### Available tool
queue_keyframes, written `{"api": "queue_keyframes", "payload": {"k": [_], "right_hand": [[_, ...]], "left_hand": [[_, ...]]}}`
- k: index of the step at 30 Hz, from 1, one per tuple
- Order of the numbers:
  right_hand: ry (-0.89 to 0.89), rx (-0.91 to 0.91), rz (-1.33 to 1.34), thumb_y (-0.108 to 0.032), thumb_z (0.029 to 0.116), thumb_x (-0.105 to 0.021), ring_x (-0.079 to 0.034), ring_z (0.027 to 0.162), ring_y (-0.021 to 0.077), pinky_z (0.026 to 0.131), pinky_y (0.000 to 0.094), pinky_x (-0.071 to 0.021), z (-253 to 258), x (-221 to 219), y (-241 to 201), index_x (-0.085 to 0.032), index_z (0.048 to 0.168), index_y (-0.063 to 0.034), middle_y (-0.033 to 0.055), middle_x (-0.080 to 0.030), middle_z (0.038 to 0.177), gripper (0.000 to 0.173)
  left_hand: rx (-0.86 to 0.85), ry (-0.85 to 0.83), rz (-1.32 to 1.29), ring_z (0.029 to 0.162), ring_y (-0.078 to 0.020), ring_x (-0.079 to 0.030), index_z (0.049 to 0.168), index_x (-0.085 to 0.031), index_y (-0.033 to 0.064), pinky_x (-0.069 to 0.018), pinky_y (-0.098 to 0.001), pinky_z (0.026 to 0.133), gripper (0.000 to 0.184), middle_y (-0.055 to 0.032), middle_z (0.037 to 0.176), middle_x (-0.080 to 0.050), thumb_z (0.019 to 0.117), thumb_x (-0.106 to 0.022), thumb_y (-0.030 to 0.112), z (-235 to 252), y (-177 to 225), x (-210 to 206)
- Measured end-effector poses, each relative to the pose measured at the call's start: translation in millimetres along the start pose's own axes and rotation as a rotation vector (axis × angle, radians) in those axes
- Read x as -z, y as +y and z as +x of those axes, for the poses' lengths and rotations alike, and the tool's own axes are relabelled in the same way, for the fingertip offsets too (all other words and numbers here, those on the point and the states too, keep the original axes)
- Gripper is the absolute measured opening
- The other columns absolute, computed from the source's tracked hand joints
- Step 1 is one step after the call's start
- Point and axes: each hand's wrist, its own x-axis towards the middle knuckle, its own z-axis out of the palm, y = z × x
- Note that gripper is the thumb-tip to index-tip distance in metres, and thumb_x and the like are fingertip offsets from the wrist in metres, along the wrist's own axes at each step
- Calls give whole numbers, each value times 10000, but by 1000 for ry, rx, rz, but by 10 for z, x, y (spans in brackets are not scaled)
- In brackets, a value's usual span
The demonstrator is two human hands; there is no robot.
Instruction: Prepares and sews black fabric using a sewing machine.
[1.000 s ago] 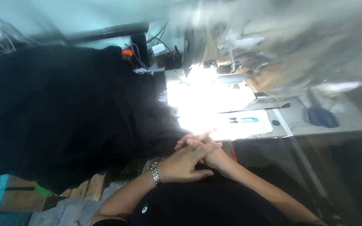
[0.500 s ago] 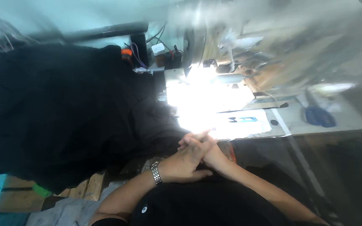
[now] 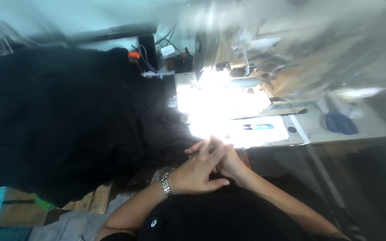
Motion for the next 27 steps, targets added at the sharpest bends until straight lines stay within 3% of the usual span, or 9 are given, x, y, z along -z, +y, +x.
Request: {"api": "queue_keyframes", "payload": {"k": [3,5,6,8,11,14,22,25,27], "right_hand": [[-2,29,-83,-469,1111,-283,-645,624,81,504,210,-524,54,61,88,-679,1263,-32,99,-745,1002,609],[-20,1,-198,-341,1099,-331,-723,856,116,690,256,-597,69,-53,-26,-606,1334,-14,72,-735,1166,488],[-8,3,-223,-317,1090,-357,-736,902,133,723,268,-608,70,-79,-38,-623,1315,-4,77,-744,1169,467],[28,29,-278,-328,1096,-380,-732,802,111,611,232,-581,53,-73,-17,-697,1241,-27,82,-769,1108,460],[40,71,-360,-288,1104,-390,-670,633,39,467,174,-494,39,-29,10,-735,1188,-64,41,-783,1019,420],[77,104,-381,-252,1096,-425,-685,673,60,515,186,-522,56,-36,38,-739,1165,-59,37,-776,958,374],[221,175,-423,-182,1076,-460,-640,560,28,453,168,-478,66,-149,65,-764,1006,-52,16,-750,764,338],[329,206,-418,-114,1050,-482,-686,576,97,554,237,-583,84,-253,83,-738,867,-24,50,-728,682,327],[236,271,-409,-124,1049,-521,-693,619,71,578,224,-584,87,-185,99,-757,896,-35,13,-743,735,295]], "left_hand": [[59,-65,10,971,-160,-687,1584,-335,38,-599,-272,797,856,-239,1441,-521,926,-764,380,24,77,18],[185,-233,26,1137,-230,-650,1624,-232,37,-542,-348,962,877,-263,1539,-424,959,-727,325,97,278,117],[104,-170,-8,1035,-207,-676,1608,-289,63,-571,-323,892,850,-273,1478,-469,944,-745,332,63,160,53],[-17,-87,-111,903,-176,-686,1583,-356,88,-602,-295,774,801,-277,1436,-485,929,-772,288,29,-10,-26],[-45,-111,-161,958,-190,-682,1565,-381,80,-596,-308,836,743,-249,1410,-526,943,-755,241,19,-34,-6],[-66,-119,-127,978,-209,-677,1537,-407,51,-586,-335,871,707,-205,1298,-617,945,-749,232,22,-40,-14],[-67,-110,-74,1093,-218,-641,1562,-351,68,-556,-328,931,770,-224,1458,-494,934,-763,238,-1,-50,-37],[-90,-39,-115,1259,-268,-582,1548,-405,71,-540,-358,993,732,-225,1608,-339,927,-764,216,-40,-90,-112],[-96,-58,-157,1174,-211,-616,1528,-423,63,-549,-319,959,692,-206,1572,-392,938,-755,211,-33,-86,-91]]}}
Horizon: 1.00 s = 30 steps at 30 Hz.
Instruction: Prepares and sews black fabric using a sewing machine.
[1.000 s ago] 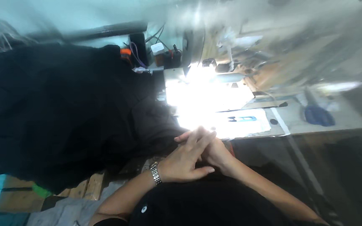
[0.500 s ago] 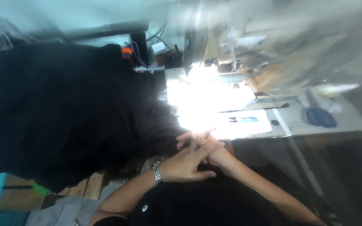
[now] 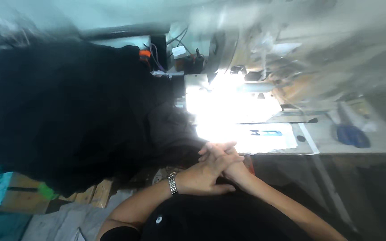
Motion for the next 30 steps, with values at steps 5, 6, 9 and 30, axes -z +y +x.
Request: {"api": "queue_keyframes", "payload": {"k": [5,6,9,30], "right_hand": [[-125,32,-144,-281,1072,-496,-669,802,7,747,208,-578,129,197,-26,-717,1239,-87,-57,-735,931,338],[-87,49,-194,-281,1077,-519,-689,841,35,799,240,-591,169,219,-23,-714,1244,-79,-35,-746,950,327],[10,199,-394,-186,1016,-642,-678,780,15,745,196,-578,263,180,46,-744,1053,-56,-27,-738,871,170],[60,653,-1240,-347,886,-769,-703,939,277,852,427,-590,705,-58,472,-704,1080,-43,129,-705,988,366]], "left_hand": [[25,239,52,1037,-137,-670,1459,-502,-23,-583,-280,916,542,-204,1388,-572,985,-675,175,-69,86,266],[39,359,157,1066,-147,-684,1369,-571,-38,-586,-303,949,430,-179,1305,-639,992,-659,150,-120,72,352],[70,702,426,894,-112,-668,940,-721,34,-575,-295,845,161,-33,888,-697,999,-652,167,-319,-47,605],[266,472,1145,1115,-218,-682,1006,-742,102,-379,-552,1156,144,-46,1037,-737,986,-604,138,-480,-267,775]]}}
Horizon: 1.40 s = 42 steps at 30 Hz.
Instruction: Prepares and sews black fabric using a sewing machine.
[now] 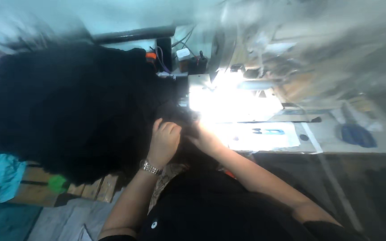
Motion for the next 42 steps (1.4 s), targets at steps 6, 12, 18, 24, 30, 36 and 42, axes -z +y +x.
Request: {"api": "queue_keyframes", "payload": {"k": [6,12,18,24,30,36,42], "right_hand": [[273,54,55,-66,915,-682,-725,896,262,823,395,-613,12,104,104,-724,1034,-18,135,-724,960,135],[302,-5,101,-93,977,-623,-722,908,212,829,351,-605,35,172,213,-756,1095,-70,100,-738,1003,180],[-125,-522,924,-232,1043,-602,-703,870,31,825,242,-591,132,642,112,-715,1133,-89,-12,-753,954,203],[-17,-560,603,-239,1042,-592,-708,997,56,924,253,-574,42,793,308,-722,1189,-48,47,-760,1058,274],[-85,-452,65,-173,1049,-531,-741,968,313,875,510,-581,200,893,385,-765,1113,-28,163,-764,996,282],[15,-354,13,-175,1034,-556,-750,963,258,875,442,-604,122,774,390,-769,1153,-79,108,-773,1025,262],[34,-359,19,-185,1041,-559,-744,979,240,887,430,-599,148,739,411,-769,1163,-88,101,-769,1032,261]], "left_hand": [[-131,17,-22,906,-207,-704,1126,-734,122,-442,-520,1095,180,-55,908,-714,980,-633,151,114,169,220],[-19,53,-50,1012,-258,-670,1125,-755,103,-458,-505,1058,215,-93,991,-694,955,-624,114,279,112,257],[168,15,-484,879,-142,-683,1157,-663,39,-592,-340,788,173,-81,1015,-697,1044,-549,103,1005,228,199],[208,-361,-101,966,-320,-730,1115,-739,104,-578,-566,833,235,-124,1015,-752,994,-617,263,1797,205,-304],[293,-294,-507,1161,-337,-628,1189,-643,-106,-479,-471,1033,273,-270,1191,-663,952,-648,29,2099,220,-603],[313,-351,-566,1118,-170,-633,1230,-665,2,-486,-341,998,342,-147,1191,-683,930,-728,154,2236,194,-632],[176,-386,-295,1154,-311,-649,1182,-679,-4,-501,-498,1008,356,-198,1179,-692,919,-733,229,2347,22,-897]]}}
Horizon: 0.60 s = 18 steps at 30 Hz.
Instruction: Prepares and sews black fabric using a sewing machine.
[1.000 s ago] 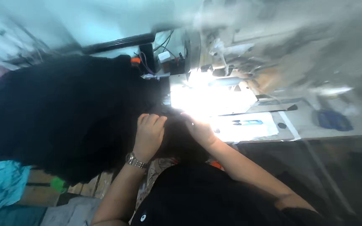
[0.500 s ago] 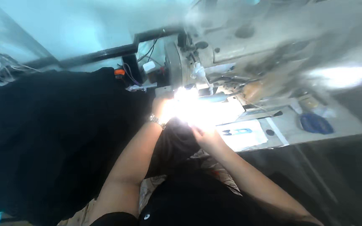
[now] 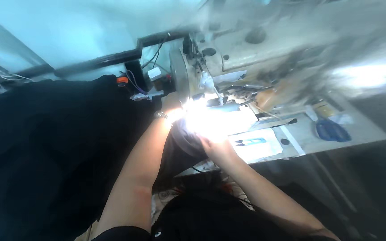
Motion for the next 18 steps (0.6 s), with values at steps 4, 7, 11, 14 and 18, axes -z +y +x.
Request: {"api": "queue_keyframes", "payload": {"k": [4,7,11,14,18], "right_hand": [[0,4,-15,-198,1047,-553,-747,966,247,872,445,-604,-13,-19,19,-772,1154,-87,104,-770,1011,267],[-13,6,-44,-197,1041,-552,-748,974,267,877,455,-603,-34,5,2,-770,1169,-93,107,-772,1027,273],[1,6,-60,-190,1031,-566,-760,904,280,774,454,-620,-138,26,-40,-765,1173,-83,115,-773,1002,267],[35,30,-69,-174,1017,-575,-765,858,258,734,419,-625,-159,40,-54,-764,1188,-90,102,-778,983,268],[23,28,-62,-178,1019,-578,-761,895,261,777,431,-623,-105,20,-44,-767,1175,-88,103,-776,987,261]], "left_hand": [[-29,-48,27,1186,-361,-635,1191,-678,-35,-485,-551,1025,379,-232,1202,-684,921,-729,226,12,-56,-19],[30,-41,-9,1137,-352,-653,1155,-673,-26,-511,-550,978,354,-224,1156,-688,909,-736,220,18,-11,12],[4,-13,-58,1117,-329,-658,1137,-677,-27,-513,-520,968,304,-216,1131,-692,930,-711,194,-60,63,69],[-24,-10,-22,1104,-334,-661,1112,-686,-26,-514,-520,966,316,-213,1115,-697,912,-734,215,-36,36,68],[98,-6,-149,1115,-323,-663,1165,-670,-22,-513,-537,974,306,-214,1143,-695,933,-716,171,35,73,158]]}}
